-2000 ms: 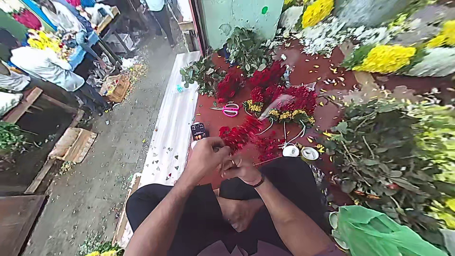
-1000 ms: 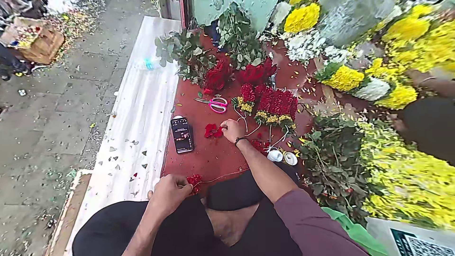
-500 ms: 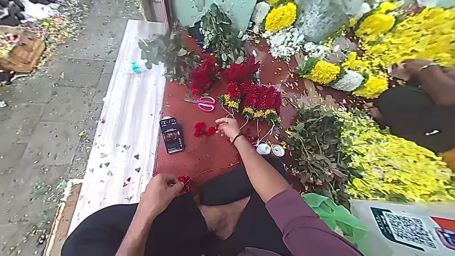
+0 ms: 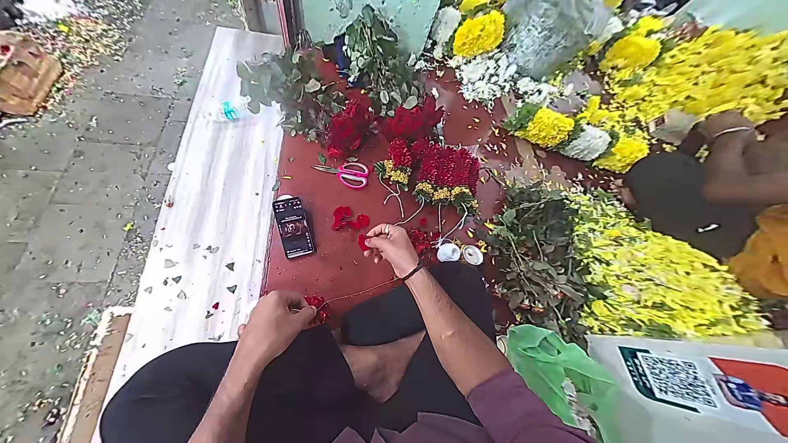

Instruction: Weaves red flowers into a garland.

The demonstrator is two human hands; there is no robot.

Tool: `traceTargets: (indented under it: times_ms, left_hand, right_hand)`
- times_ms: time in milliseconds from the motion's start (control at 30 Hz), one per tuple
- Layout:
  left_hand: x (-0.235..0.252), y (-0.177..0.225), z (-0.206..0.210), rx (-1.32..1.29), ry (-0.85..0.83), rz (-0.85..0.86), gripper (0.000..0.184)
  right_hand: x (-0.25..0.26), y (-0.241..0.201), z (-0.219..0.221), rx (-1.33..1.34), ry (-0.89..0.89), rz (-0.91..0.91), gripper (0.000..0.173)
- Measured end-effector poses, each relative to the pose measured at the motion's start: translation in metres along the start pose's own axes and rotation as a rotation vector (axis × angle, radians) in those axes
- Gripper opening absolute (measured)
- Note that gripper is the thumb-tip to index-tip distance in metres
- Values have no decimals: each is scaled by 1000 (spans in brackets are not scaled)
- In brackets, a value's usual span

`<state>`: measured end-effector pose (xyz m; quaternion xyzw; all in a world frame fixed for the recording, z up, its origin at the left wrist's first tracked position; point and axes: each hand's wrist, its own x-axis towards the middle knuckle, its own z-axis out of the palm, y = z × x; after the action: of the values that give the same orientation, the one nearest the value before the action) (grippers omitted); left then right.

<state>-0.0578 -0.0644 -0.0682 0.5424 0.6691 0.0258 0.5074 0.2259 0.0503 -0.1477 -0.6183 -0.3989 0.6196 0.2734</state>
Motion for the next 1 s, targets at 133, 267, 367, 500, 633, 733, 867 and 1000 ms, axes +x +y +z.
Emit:
traceTargets:
  times_ms: [133,267,367,500,633,733,867,1000]
  left_hand:
    - [2,-2,2,3,-5,-4,20]
    - [4,-2,2,-1,-15,-23,21]
    - [4,-1,2,-7,-18,-40,23]
    - [6,0,2,-7,-17,-47,23]
    - [4,-1,2,-8,-5,-44,23]
    - [4,-1,3,-11,-1,-50,23]
    - [4,0,3,-5,9,-47,23]
    - [5,0,5,-8,15,-52,24]
  right_hand:
    - [1,3,2,-1,-18,-21,17]
    - [-2,-1,-1,-29,-40,-68,15]
    - [-6,-4,-2,5,-71,-107,17]
    - [-8,-9,-1,51,-138,-128,22]
    - [-15,-11,1,10,-221,-200,27]
    - [-18,-11,4,-31,-233,-281,30]
    - [-27,-15,10,-75,-178,-315,15]
    - [-47,-14,21,21,-173,-274,11]
